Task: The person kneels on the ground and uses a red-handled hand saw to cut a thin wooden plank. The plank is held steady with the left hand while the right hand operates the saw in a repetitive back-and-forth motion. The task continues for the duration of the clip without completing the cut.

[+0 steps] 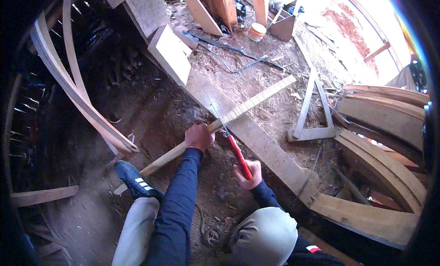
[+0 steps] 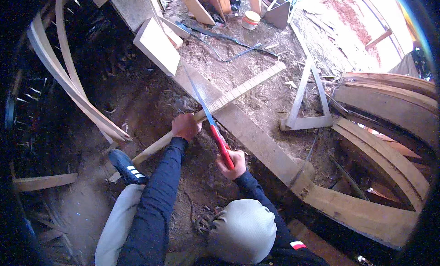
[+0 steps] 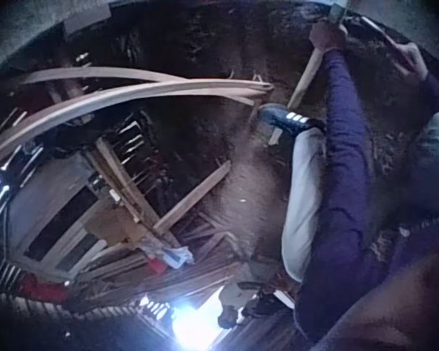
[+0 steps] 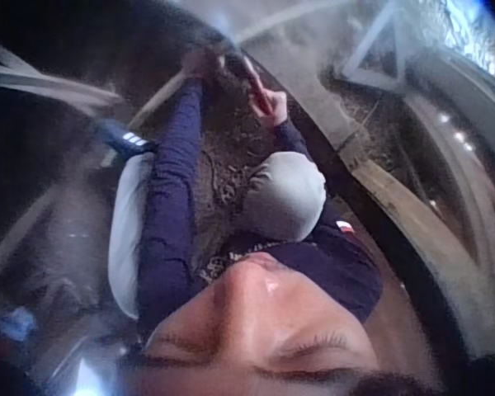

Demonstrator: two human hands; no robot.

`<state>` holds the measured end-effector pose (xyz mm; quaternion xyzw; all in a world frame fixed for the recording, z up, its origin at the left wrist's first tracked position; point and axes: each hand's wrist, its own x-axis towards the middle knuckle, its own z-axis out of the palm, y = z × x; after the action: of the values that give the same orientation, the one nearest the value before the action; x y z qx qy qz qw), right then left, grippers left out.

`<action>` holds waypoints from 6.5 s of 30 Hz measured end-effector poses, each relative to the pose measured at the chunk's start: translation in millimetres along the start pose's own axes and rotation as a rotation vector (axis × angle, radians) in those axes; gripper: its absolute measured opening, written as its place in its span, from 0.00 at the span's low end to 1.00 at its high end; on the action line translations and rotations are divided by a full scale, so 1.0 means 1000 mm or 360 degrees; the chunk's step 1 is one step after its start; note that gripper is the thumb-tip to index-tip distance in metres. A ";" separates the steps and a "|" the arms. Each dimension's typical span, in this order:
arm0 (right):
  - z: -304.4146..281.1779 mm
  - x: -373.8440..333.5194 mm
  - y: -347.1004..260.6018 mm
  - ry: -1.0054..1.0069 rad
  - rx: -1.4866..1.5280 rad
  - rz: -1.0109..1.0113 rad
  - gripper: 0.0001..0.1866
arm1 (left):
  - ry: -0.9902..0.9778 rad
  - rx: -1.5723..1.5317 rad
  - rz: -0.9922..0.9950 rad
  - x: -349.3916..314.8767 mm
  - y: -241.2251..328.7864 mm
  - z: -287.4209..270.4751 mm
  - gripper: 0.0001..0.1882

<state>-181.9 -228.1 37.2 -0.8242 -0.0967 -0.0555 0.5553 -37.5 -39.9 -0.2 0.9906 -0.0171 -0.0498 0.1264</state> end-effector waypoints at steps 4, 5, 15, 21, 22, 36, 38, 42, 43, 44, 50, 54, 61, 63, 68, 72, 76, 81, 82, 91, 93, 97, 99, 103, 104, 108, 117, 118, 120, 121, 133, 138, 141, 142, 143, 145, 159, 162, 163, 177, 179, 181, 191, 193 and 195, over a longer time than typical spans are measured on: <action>-0.040 -0.076 -0.016 -0.0112 0.0068 0.0348 0.15 | -0.0051 -0.0034 -0.0026 0.001 0.005 -0.004 0.15; -0.050 -0.093 -0.013 -0.0143 0.0336 0.0500 0.16 | -0.0047 -0.0032 -0.0025 0.001 0.009 -0.004 0.15; -0.025 -0.047 -0.012 -0.0030 0.0008 0.0104 0.11 | -0.0164 -0.0032 -0.0041 -0.001 0.002 -0.002 0.14; -0.045 -0.057 -0.026 -0.0072 -0.0066 0.0175 0.10 | 0.0008 -0.0030 -0.0028 0.007 0.009 0.002 0.13; -0.041 -0.051 -0.031 -0.0014 0.0033 0.0171 0.10 | 0.0037 -0.0020 -0.0044 0.009 0.004 0.007 0.13; -0.053 -0.055 -0.026 -0.0055 -0.0028 0.0306 0.10 | -0.0037 -0.0059 -0.0021 0.009 0.009 0.001 0.16; -0.028 -0.009 -0.027 -0.0042 0.0137 0.0205 0.10 | -0.0036 -0.0031 -0.0043 0.008 -0.007 0.004 0.16; -0.014 -0.014 -0.009 0.0004 0.0055 0.0170 0.13 | -0.0198 -0.0099 -0.0088 0.009 0.011 -0.008 0.15; -0.019 -0.030 -0.011 -0.0041 0.0038 0.0171 0.13 | -0.0185 -0.0074 -0.0111 0.008 0.005 -0.009 0.15; -0.027 -0.047 -0.013 -0.0085 0.0020 0.0172 0.13 | -0.0173 -0.0048 -0.0133 0.007 0.000 -0.011 0.15; -0.019 -0.020 -0.011 -0.0004 -0.0043 0.0203 0.12 | -0.0170 -0.0107 -0.0029 0.006 0.005 0.002 0.16; -0.003 -0.007 -0.011 0.0039 0.0029 0.0162 0.14 | -0.0192 -0.0030 -0.0048 0.007 -0.001 -0.003 0.17; -0.036 -0.057 -0.023 -0.0102 -0.0075 0.0267 0.10 | -0.0108 -0.0030 -0.0070 0.001 0.003 -0.013 0.16; -0.019 -0.023 -0.009 -0.0028 -0.0096 0.0064 0.10 | -0.0132 -0.0035 -0.0022 0.004 -0.004 -0.006 0.16; -0.016 -0.010 -0.002 -0.0046 -0.0032 0.0181 0.11 | -0.0208 -0.0052 0.0041 0.011 0.000 -0.014 0.15; -0.048 -0.072 -0.010 -0.0087 -0.0072 0.0267 0.11 | -0.0073 -0.0027 -0.0026 0.005 -0.001 -0.004 0.15; -0.041 -0.037 -0.021 -0.0068 0.0063 0.0301 0.12 | -0.0150 -0.0084 -0.0001 0.005 0.004 -0.003 0.16; -0.005 -0.013 -0.005 -0.0029 -0.0001 0.0064 0.10 | -0.0211 -0.0044 -0.0013 0.007 0.001 -0.009 0.17; 0.005 -0.012 -0.006 0.0013 0.0065 0.0071 0.16 | -0.0221 -0.0045 -0.0045 0.008 -0.003 -0.011 0.17; -0.005 -0.019 -0.016 0.0595 -0.0205 0.0064 0.13 | -0.0137 -0.0008 -0.0041 0.010 0.001 -0.005 0.18; -0.009 -0.020 -0.021 0.0446 -0.0126 0.0064 0.13 | -0.0126 -0.0007 -0.0045 0.009 0.002 -0.005 0.18; -0.012 -0.015 -0.045 0.0084 0.0129 0.0120 0.13 | -0.0156 0.0004 -0.0057 0.007 0.003 -0.007 0.18; -0.011 -0.014 -0.041 0.0111 0.0123 0.0345 0.12 | -0.0158 0.0013 -0.0057 0.008 0.004 -0.007 0.19; -0.010 -0.018 -0.023 0.0213 0.0125 0.0229 0.14 | -0.0179 0.0004 -0.0021 0.009 0.000 -0.005 0.18; -0.012 -0.016 -0.025 0.0227 0.0029 0.0034 0.15 | -0.0191 -0.0002 -0.0016 0.009 -0.001 -0.005 0.18; 0.010 -0.020 -0.026 0.0388 -0.0212 0.0072 0.15 | -0.0215 -0.0039 -0.0005 0.009 0.002 -0.003 0.18; 0.015 -0.019 -0.016 0.0500 -0.0189 -0.0070 0.13 | -0.0173 -0.0020 -0.0072 0.004 0.001 -0.008 0.19; 0.014 -0.019 -0.016 0.0503 -0.0176 -0.0026 0.13 | -0.0178 -0.0035 -0.0061 0.006 0.002 -0.008 0.19; 0.007 -0.021 -0.021 0.0321 -0.0245 0.0112 0.12 | -0.0184 -0.0047 -0.0035 0.007 0.006 -0.007 0.19; 0.006 -0.021 -0.022 0.0221 -0.0262 0.0178 0.11 | -0.0184 -0.0031 -0.0034 0.006 0.005 -0.007 0.19; -0.027 -0.059 -0.001 0.0420 -0.0169 0.0194 0.10 | -0.0204 -0.0073 -0.0046 0.005 0.006 -0.012 0.15; -0.017 -0.069 0.001 0.0341 -0.0050 0.0331 0.10 | -0.0195 -0.0106 -0.0050 0.003 0.002 -0.013 0.15; -0.018 -0.074 -0.004 0.0332 -0.0297 0.0179 0.09 | -0.0309 -0.0141 -0.0096 0.003 0.007 -0.023 0.15; -0.024 -0.072 -0.005 0.0345 -0.0357 0.0170 0.08 | -0.0308 -0.0130 -0.0086 0.003 0.007 -0.023 0.15; -0.028 -0.070 -0.006 0.0339 -0.0409 0.0160 0.08 | -0.0308 -0.0119 -0.0075 0.003 0.007 -0.023 0.15; -0.032 -0.065 -0.010 0.0312 -0.0343 0.0117 0.06 | -0.0327 -0.0126 -0.0087 0.003 0.009 -0.018 0.15; -0.040 -0.081 -0.013 0.0310 -0.0262 0.0344 0.07 | -0.0302 -0.0070 -0.0046 0.012 0.009 -0.016 0.15; -0.043 -0.079 -0.018 0.0276 -0.0259 0.0223 0.03 | -0.0269 -0.0143 -0.0034 0.011 0.004 -0.013 0.15; -0.042 -0.073 -0.020 0.0253 -0.0244 0.0243 0.02 | -0.0292 -0.0121 -0.0048 0.010 0.003 -0.017 0.14; -0.033 -0.069 -0.022 0.0196 -0.0247 0.0303 0.06 | -0.0167 -0.0016 -0.0076 0.003 0.005 -0.009 0.13; -0.028 -0.071 -0.022 0.0276 -0.0277 0.0301 0.05 | -0.0151 -0.0027 -0.0073 0.002 0.009 -0.011 0.13; -0.025 -0.067 -0.021 0.0312 -0.0189 0.0368 0.04 | -0.0131 -0.0059 -0.0057 0.006 0.008 -0.009 0.13; -0.042 -0.049 -0.044 0.0266 0.0010 0.0559 0.06 | -0.0176 -0.0057 -0.0009 0.013 0.000 -0.001 0.15; -0.051 -0.032 -0.087 0.0394 0.0335 0.0842 0.07 | -0.0045 -0.0006 -0.0028 0.006 0.002 0.004 0.14; -0.086 -0.004 -0.142 0.0304 0.0305 0.0929 0.08 | 0.0022 -0.0045 -0.0074 0.006 0.005 -0.005 0.13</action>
<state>-215.6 -256.3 197.1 -0.7521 0.1914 0.0385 0.6294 -31.1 -43.5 5.0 0.9892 0.0074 -0.0462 0.1392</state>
